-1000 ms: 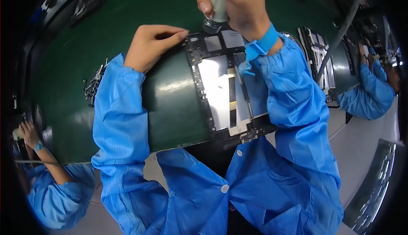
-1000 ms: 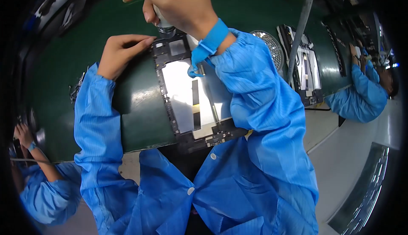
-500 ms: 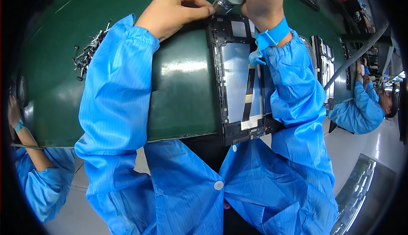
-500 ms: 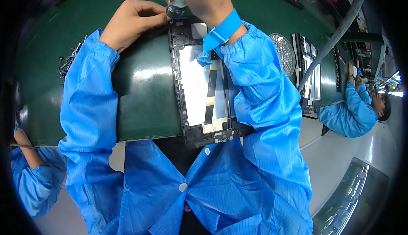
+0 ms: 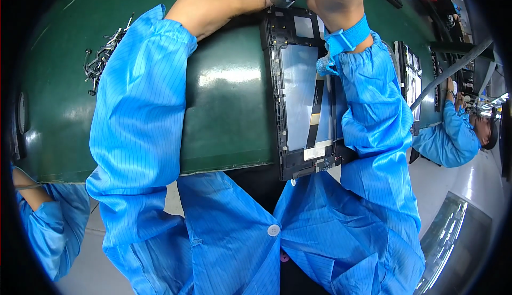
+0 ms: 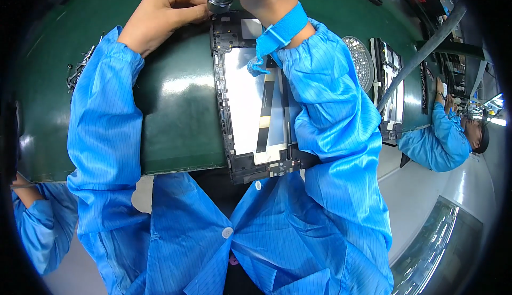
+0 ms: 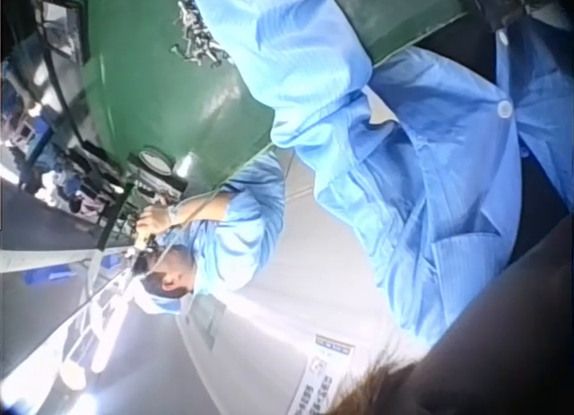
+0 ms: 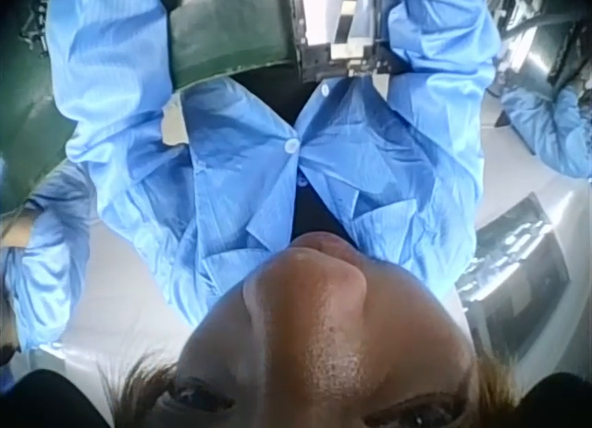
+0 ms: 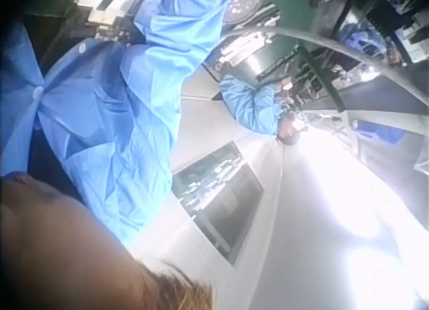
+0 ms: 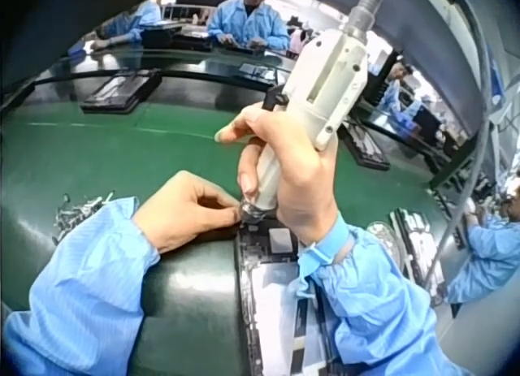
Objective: Assembling components into tablet housings using an electric screwdriver on a production line.
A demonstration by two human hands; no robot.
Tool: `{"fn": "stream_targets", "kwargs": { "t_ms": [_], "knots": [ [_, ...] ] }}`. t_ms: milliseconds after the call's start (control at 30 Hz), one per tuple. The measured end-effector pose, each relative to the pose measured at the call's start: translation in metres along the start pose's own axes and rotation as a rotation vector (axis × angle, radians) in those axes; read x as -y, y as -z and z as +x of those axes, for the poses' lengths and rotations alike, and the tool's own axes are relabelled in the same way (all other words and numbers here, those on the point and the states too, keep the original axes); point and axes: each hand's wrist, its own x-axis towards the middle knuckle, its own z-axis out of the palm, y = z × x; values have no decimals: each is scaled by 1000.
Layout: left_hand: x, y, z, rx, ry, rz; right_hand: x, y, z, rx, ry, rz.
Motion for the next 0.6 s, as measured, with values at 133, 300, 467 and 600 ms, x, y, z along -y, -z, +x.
{"fn": "stream_targets", "kwargs": {
  "t_ms": [133,300,467,600],
  "knots": [
    [1,0,0,11,7,-20,-2,0,1,-6,10,13],
    [1,2,0,3,-2,-2,-2,-1,2,-16,0,33],
    [5,1,5,14,-34,-11,-3,2,3,4,27,23],
    [3,3,4,8,-28,27,-4,-1,5,-10,-19,42]
  ]
}}
